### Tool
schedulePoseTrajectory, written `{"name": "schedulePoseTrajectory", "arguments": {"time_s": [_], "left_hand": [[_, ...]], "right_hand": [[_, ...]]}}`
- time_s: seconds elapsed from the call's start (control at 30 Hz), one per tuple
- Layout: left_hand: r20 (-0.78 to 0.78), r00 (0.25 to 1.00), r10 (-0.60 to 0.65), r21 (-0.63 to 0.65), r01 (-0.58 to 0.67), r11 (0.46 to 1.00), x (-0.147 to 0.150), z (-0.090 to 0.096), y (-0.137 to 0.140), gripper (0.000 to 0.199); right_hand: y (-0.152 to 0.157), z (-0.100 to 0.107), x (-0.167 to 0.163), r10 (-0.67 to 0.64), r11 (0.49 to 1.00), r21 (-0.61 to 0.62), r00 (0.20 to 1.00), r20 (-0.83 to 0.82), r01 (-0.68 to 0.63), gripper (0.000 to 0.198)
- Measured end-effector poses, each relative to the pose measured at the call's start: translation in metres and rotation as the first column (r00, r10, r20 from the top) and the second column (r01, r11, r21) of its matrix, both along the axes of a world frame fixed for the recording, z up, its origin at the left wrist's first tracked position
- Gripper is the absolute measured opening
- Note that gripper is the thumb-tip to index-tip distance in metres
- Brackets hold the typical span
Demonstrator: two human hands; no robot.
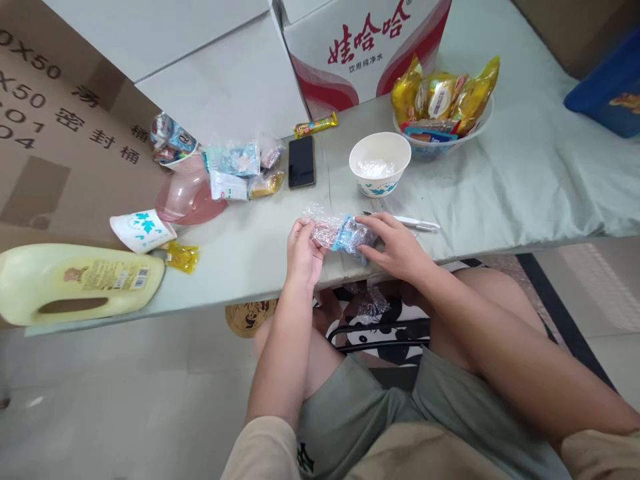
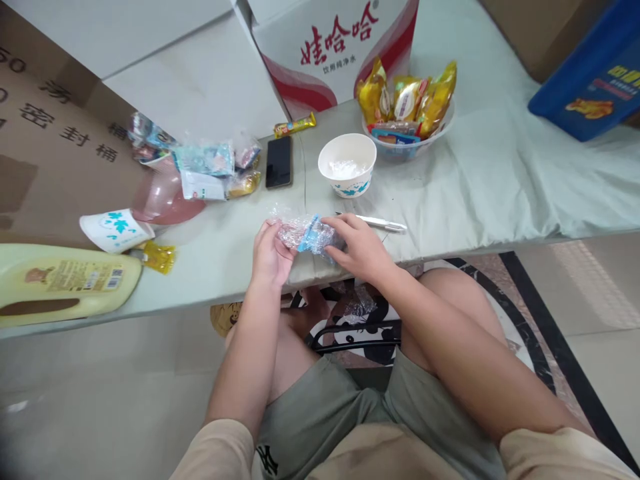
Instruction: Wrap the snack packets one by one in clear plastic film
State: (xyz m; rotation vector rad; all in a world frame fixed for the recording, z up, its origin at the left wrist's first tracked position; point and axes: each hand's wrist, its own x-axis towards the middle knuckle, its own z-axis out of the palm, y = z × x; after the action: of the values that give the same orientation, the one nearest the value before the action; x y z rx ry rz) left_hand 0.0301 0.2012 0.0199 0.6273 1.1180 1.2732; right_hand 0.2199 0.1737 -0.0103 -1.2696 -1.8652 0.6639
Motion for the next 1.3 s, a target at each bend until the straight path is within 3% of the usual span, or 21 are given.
{"name": "schedulePoseTrajectory", "arguments": {"time_s": [0.2, 0.33, 0.43, 0.53, 0.63, 0.7, 0.8, 0.9, 0.97, 1.03, 1.13, 1.23, 1.3], "left_hand": [[-0.046, 0.996, 0.074, -0.091, -0.077, 0.993, -0.001, 0.001, 0.003, 0.022], [-0.126, 0.985, 0.117, -0.074, -0.127, 0.989, -0.011, 0.001, 0.006, 0.018], [-0.226, 0.954, 0.198, -0.059, -0.216, 0.975, -0.026, -0.002, 0.010, 0.014], [-0.371, 0.902, 0.221, -0.057, -0.260, 0.964, -0.041, -0.006, 0.014, 0.011], [-0.497, 0.827, 0.262, 0.057, -0.271, 0.961, -0.049, -0.011, 0.015, 0.010], [-0.564, 0.778, 0.276, 0.186, -0.205, 0.961, -0.049, -0.015, 0.016, 0.010], [-0.726, 0.655, 0.210, 0.302, 0.029, 0.953, -0.044, -0.022, 0.017, 0.018], [-0.869, 0.487, 0.086, 0.251, 0.283, 0.926, -0.038, -0.028, 0.021, 0.026], [-0.911, 0.411, 0.030, 0.199, 0.374, 0.906, -0.037, -0.030, 0.023, 0.013], [-0.917, 0.397, 0.042, 0.202, 0.370, 0.907, -0.038, -0.028, 0.024, 0.004], [-0.876, 0.455, 0.163, 0.324, 0.302, 0.897, -0.041, -0.022, 0.021, 0.004], [-0.825, 0.493, 0.276, 0.458, 0.296, 0.838, -0.045, -0.016, 0.015, 0.007], [-0.817, 0.479, 0.321, 0.502, 0.319, 0.804, -0.048, -0.015, 0.011, 0.009]], "right_hand": [[0.000, 0.001, 0.002, -0.028, 0.999, 0.019, 0.999, -0.041, 0.029, 0.003], [0.002, 0.005, 0.005, -0.028, 0.998, 0.058, 0.996, -0.087, 0.033, 0.004], [0.007, 0.005, 0.015, -0.209, 0.977, 0.015, 0.972, -0.106, 0.212, 0.004], [0.011, 0.003, 0.025, -0.397, 0.918, -0.042, 0.915, -0.070, 0.395, 0.011], [0.012, 0.003, 0.029, -0.402, 0.915, -0.042, 0.915, -0.039, 0.400, 0.030], [0.010, 0.004, 0.028, -0.368, 0.930, -0.026, 0.930, -0.013, 0.368, 0.033], [0.006, 0.004, 0.024, -0.379, 0.925, 0.018, 0.921, 0.087, 0.379, 0.034], [0.005, 0.000, 0.023, -0.407, 0.912, 0.067, 0.880, 0.243, 0.404, 0.042], [0.006, -0.004, 0.025, -0.409, 0.912, 0.096, 0.861, 0.302, 0.399, 0.034], [0.006, -0.006, 0.027, -0.414, 0.910, 0.125, 0.856, 0.310, 0.395, 0.026], [0.006, -0.003, 0.028, -0.391, 0.920, 0.146, 0.876, 0.284, 0.363, 0.023], [0.004, 0.003, 0.026, -0.274, 0.961, 0.119, 0.922, 0.275, 0.250, 0.027], [0.001, 0.005, 0.023, -0.185, 0.982, 0.090, 0.942, 0.279, 0.166, 0.035]]}}
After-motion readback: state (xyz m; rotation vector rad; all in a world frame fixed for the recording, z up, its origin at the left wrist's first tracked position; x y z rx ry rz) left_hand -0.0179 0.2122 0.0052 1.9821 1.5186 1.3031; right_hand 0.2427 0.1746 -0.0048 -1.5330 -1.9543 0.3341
